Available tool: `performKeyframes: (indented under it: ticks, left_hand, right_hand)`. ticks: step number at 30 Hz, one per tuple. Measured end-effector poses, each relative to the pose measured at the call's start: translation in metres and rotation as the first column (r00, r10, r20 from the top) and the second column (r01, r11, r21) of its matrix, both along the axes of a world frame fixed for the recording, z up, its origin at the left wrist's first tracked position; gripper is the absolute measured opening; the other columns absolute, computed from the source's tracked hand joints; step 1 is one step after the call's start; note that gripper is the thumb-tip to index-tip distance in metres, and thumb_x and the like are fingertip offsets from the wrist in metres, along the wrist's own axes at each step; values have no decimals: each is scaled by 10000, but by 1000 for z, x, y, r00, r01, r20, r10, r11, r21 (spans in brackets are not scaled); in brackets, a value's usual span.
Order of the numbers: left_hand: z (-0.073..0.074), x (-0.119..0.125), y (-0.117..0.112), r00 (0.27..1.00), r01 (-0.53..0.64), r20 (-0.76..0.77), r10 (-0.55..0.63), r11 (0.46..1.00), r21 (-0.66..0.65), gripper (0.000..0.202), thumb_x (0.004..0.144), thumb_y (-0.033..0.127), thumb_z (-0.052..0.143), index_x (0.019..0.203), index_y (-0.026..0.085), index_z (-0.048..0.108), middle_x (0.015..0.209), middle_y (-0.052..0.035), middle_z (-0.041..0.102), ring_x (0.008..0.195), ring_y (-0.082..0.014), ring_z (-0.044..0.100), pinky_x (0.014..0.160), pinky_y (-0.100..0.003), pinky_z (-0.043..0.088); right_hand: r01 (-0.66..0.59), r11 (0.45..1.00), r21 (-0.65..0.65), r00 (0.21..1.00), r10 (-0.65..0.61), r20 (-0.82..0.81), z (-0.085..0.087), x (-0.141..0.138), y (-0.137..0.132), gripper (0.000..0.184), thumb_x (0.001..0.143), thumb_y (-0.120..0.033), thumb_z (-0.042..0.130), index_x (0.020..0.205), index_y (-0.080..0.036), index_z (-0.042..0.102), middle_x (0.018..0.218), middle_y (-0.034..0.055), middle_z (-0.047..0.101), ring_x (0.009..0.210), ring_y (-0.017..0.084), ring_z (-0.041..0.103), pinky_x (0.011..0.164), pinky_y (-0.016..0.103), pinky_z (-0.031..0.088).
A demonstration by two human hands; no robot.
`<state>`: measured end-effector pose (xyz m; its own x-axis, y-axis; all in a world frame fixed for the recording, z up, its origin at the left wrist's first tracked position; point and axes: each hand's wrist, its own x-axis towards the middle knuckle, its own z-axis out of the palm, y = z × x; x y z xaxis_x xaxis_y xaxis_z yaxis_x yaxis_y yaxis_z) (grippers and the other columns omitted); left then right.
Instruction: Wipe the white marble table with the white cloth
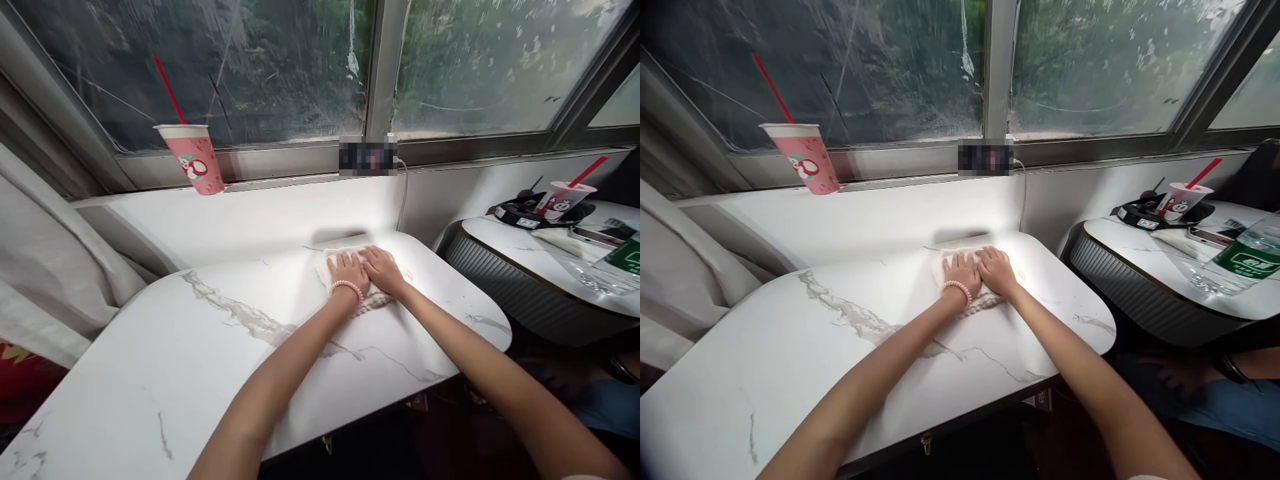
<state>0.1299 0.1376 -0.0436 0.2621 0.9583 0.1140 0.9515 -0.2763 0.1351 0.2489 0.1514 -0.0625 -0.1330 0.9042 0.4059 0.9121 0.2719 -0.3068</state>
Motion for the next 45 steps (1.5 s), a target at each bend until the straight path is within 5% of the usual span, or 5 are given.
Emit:
performKeyframes:
  ticks: [9,14,26,38,45]
  left_hand:
    - [-4,8,-110,977,211,-2,-211,977,-35,619,979,378,212,1511,71,287,1559,-199,295,1461,-356,200,1170,-616,114]
    - [-2,29,-127,959,284,-16,-284,958,-38,665,945,404,295,1512,57,275,1554,-214,298,1453,-391,198,1160,-642,111]
    - [-1,75,-74,946,317,57,-319,947,44,600,943,351,301,1458,51,372,1504,-229,381,1412,-370,298,1152,-598,191]
    - [-2,22,28,994,49,96,-47,999,-20,556,968,358,230,1458,151,392,1541,-124,368,1443,-276,268,1189,-521,131]
    - [2,-10,84,995,22,100,-24,999,24,511,961,345,259,1389,157,467,1484,-123,441,1395,-248,341,1186,-476,159]
  right_hand:
    - [39,998,48,992,-44,119,-8,24,-131,439,942,-273,312,1281,-157,566,1371,140,542,1335,300,410,1096,506,328]
    - [40,999,21,992,-42,120,-3,51,-151,423,930,-260,326,1272,-162,555,1283,142,579,1272,295,459,1055,497,377]
    - [134,989,66,991,-134,-3,2,92,-99,330,872,-236,375,1104,-222,609,1167,97,636,1127,275,539,974,458,407]
    - [67,997,-41,985,-73,-154,6,26,22,297,831,-215,435,1057,-231,627,1166,71,647,1160,275,509,1043,447,330]
    - [50,998,-26,986,-53,-159,4,-4,89,304,837,-221,429,1058,-216,636,1198,98,630,1180,295,488,1041,472,336]
